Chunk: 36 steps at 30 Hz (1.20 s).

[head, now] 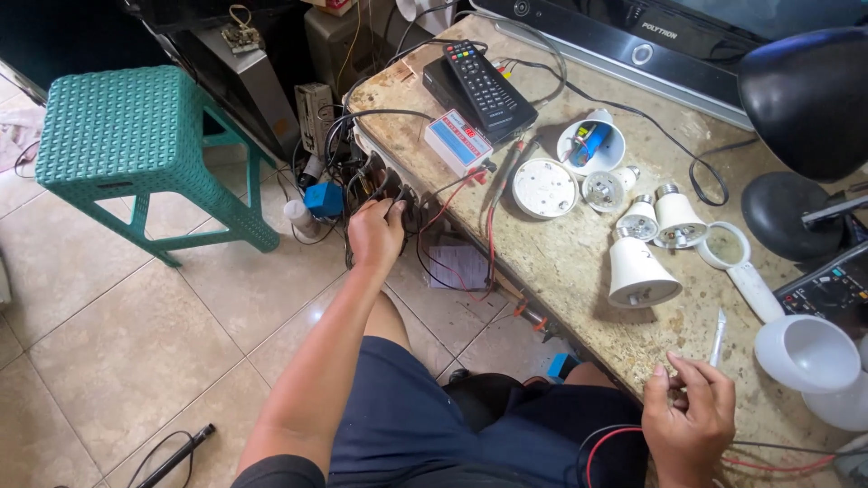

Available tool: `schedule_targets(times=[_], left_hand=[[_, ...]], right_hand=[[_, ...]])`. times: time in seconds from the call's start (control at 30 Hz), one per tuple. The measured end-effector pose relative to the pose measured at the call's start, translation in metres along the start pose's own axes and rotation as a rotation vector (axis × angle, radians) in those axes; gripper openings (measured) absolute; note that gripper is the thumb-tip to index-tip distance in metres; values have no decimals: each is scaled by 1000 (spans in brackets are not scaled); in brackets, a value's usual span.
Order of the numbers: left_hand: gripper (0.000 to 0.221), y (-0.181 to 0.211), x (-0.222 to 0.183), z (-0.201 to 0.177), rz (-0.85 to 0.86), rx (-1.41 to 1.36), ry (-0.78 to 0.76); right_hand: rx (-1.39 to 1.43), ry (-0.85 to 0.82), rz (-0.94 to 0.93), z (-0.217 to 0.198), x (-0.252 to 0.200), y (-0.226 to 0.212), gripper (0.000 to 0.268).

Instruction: Testing, marking, and soldering components of LED bulbs at a repair bench using a multimeter and soldering iron.

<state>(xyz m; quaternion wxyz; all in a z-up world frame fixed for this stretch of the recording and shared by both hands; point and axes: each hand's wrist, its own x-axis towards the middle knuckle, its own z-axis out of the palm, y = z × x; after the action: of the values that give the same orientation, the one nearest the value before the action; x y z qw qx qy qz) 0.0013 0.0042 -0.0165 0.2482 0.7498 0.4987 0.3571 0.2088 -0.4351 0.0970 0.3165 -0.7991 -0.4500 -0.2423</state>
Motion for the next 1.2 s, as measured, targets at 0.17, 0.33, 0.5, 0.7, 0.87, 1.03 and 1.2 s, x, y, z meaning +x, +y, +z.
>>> schedule_targets(times=[0.17, 0.33, 0.5, 0.7, 0.87, 1.03, 1.2], left_hand=[[39, -6, 4, -3, 16, -8, -77], [34, 21, 7, -27, -140, -4, -209], [38, 55, -26, -47, -63, 25, 100], [28, 155, -80, -39, 296, -65, 302], [28, 184, -67, -9, 238, 149, 234], [13, 177, -49, 15, 228, 255, 186], [5, 176, -59, -7, 153, 38, 208]], right_hand=[[-47, -21, -22, -2, -3, 0, 22], [-92, -21, -2, 1, -5, -1, 21], [-74, -30, 7, 1, -5, -3, 22], [-73, -30, 13, -1, -1, -2, 23], [-2, -17, 15, -5, 2, -4, 24], [15, -15, 60, -8, 5, -6, 23], [75, 53, 39, -12, 10, -10, 21]])
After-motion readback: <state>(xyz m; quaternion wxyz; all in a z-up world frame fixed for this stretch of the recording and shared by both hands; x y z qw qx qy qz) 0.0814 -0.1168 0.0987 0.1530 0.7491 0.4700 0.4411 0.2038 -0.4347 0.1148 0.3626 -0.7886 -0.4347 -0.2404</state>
